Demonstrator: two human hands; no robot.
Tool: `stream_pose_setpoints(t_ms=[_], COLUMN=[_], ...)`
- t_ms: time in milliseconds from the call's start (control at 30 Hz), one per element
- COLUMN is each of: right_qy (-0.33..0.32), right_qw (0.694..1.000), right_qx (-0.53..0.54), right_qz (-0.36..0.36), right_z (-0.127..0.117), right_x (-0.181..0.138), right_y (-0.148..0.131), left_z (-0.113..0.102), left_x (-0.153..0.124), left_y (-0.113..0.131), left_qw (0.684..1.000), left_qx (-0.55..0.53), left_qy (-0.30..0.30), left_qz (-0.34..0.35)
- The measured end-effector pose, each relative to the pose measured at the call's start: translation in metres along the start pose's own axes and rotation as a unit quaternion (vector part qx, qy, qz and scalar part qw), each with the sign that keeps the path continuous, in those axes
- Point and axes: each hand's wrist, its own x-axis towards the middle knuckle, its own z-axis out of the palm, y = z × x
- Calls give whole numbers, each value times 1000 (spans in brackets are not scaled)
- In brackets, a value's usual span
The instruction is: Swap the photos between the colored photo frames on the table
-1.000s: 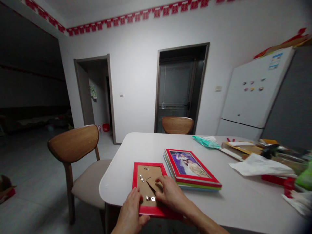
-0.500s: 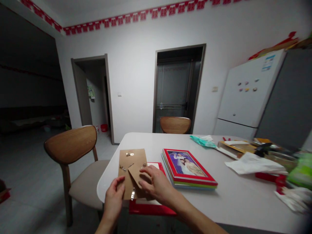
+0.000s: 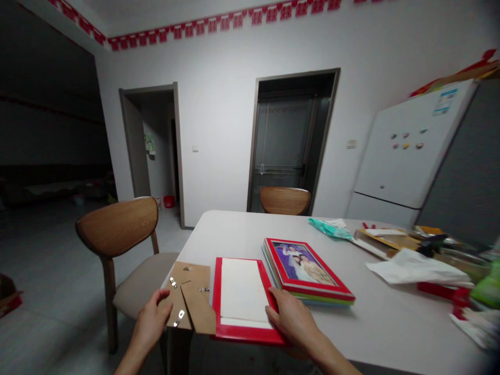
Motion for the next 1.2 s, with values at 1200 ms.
stream_pose_setpoints(t_ms=[1200], right_qy=[30], right_qw=[962], right_qx=[273], right_qz=[9], right_z=[-16], right_x=[-2], right_y=[20], left_z=[32], left_x=[-46], left_y=[76], left_qw=[989], left_qx=[-74], left_qy=[69], left_qz=[105])
